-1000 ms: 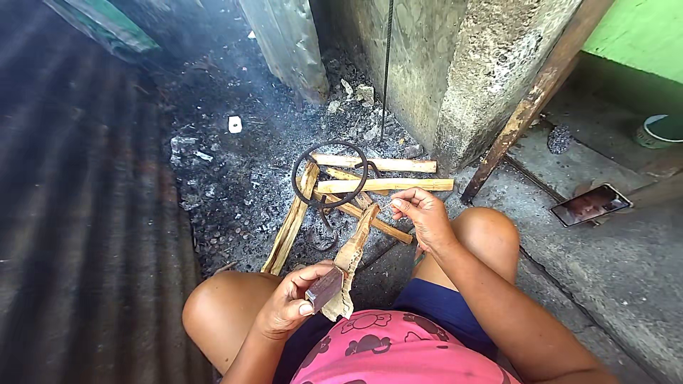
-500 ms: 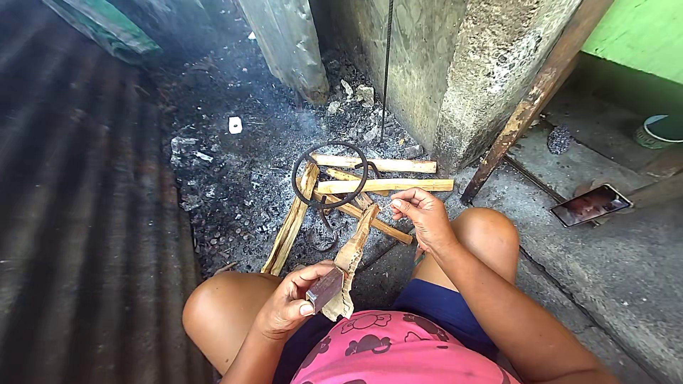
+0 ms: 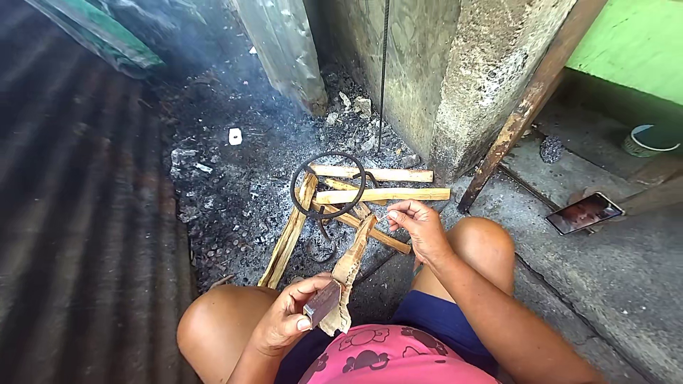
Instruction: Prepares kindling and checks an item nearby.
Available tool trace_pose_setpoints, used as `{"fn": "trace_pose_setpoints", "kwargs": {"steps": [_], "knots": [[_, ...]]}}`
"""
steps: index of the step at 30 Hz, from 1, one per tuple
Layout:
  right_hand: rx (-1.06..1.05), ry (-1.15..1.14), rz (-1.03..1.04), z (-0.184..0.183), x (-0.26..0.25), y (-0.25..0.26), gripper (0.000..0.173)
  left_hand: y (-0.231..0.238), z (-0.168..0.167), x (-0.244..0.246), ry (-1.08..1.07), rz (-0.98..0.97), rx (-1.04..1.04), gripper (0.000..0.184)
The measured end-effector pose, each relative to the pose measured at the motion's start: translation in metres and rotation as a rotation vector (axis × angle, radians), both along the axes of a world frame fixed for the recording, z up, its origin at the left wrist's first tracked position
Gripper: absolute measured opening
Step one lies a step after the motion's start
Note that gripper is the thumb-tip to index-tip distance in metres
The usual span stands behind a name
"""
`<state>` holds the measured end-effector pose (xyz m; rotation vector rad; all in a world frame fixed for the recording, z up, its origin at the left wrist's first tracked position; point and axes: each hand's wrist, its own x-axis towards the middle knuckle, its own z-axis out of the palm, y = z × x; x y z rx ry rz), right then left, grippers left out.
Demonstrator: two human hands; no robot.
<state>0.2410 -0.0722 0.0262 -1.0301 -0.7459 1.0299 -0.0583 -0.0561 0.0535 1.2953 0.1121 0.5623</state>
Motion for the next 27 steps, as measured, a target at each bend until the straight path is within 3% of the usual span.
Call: {"fn": "trace_pose_setpoints", "kwargs": {"steps": [22, 27], "knots": [[-0.018, 0.047, 0.011, 0.0052, 0.0035, -0.0018, 0.01, 0.0002, 0.0038, 0.0014, 0.022, -0.002, 0.023, 0.058], [-0.002, -0.013, 0.053, 0.0082, 0.001, -0.0019, 0.016, -0.0047, 0.0099, 0.0023, 0.097, 0.086, 0.181, 0.051]]}}
